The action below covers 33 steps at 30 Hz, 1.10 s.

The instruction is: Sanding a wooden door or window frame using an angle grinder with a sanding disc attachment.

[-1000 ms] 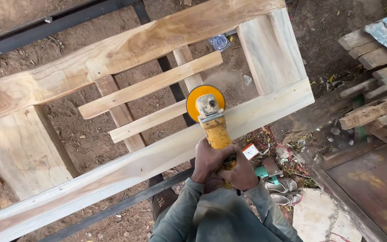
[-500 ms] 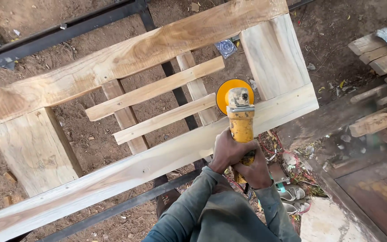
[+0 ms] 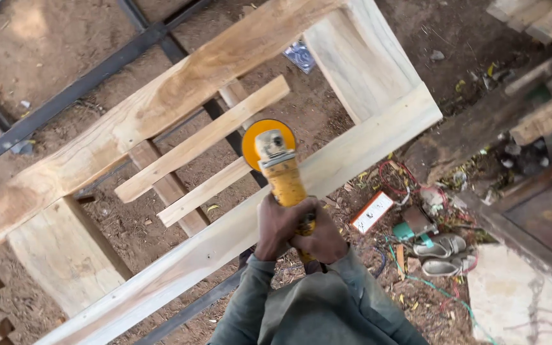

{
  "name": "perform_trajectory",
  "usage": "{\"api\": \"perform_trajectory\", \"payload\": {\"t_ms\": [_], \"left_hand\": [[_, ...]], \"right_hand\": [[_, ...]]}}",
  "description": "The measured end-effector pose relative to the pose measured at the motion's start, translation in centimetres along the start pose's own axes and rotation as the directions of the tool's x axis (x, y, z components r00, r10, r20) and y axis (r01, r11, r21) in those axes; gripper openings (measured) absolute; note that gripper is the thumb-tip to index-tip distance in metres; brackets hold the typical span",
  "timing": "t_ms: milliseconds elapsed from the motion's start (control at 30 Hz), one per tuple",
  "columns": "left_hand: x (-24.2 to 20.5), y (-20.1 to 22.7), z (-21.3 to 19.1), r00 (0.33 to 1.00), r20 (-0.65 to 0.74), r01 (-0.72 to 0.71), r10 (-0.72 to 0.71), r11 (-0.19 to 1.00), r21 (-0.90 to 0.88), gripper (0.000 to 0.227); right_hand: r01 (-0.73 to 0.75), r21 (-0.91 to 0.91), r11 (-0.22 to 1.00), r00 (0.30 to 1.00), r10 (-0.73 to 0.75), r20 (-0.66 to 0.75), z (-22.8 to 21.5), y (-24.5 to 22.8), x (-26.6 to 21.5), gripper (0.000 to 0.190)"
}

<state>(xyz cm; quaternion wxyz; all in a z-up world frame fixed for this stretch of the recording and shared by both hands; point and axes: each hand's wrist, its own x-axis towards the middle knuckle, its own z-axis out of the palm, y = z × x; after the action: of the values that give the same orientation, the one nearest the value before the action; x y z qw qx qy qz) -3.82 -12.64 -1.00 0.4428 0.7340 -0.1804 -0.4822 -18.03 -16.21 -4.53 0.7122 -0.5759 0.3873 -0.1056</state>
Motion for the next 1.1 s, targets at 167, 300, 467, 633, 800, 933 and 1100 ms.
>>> {"api": "perform_trajectory", "payload": {"t_ms": [167, 300, 467, 633, 800, 933, 1100], "left_hand": [[-0.4, 0.7, -0.6, 1.000, -0.024, 0.010, -0.008, 0.996, 0.086, 0.045], [-0.3, -0.2, -1.0, 0.999, -0.038, 0.006, -0.002, 0.993, 0.122, 0.041], [-0.7, -0.7, -1.6, 1.000, -0.026, 0.018, -0.016, 0.998, 0.059, 0.038], [-1.5, -1.1, -2.7, 0.999, -0.044, 0.014, -0.010, 0.996, 0.083, 0.037], [-2.4, -1.9, -4.1, 0.999, -0.040, 0.010, -0.008, 0.998, 0.066, 0.037], [-3.8, -2.4, -5.6, 0.998, -0.052, 0.025, -0.022, 0.997, 0.071, 0.037], [-6.0, -3.3, -8.4, 0.996, -0.093, 0.006, -0.001, 0.998, 0.058, 0.035]], "right_hand": [[-0.027, 0.016, 1.000, 1.000, 0.026, 0.011, 1.1, -0.7, -0.2, 0.073], [-0.066, 0.026, 0.997, 0.998, 0.066, 0.014, 1.6, -1.2, -0.2, 0.069], [-0.065, 0.022, 0.998, 0.998, 0.065, 0.016, 2.6, -1.3, -0.5, 0.068], [-0.126, 0.022, 0.992, 0.991, 0.125, 0.043, 3.9, -1.6, -0.9, 0.066], [-0.028, -0.030, 0.999, 0.999, 0.029, 0.031, 5.4, -0.5, -1.4, 0.064], [-0.043, -0.010, 0.999, 0.998, 0.044, 0.041, 7.2, -0.2, -2.2, 0.065], [-0.076, -0.008, 0.997, 0.993, 0.076, 0.095, 10.3, 0.8, -2.9, 0.066]]}}
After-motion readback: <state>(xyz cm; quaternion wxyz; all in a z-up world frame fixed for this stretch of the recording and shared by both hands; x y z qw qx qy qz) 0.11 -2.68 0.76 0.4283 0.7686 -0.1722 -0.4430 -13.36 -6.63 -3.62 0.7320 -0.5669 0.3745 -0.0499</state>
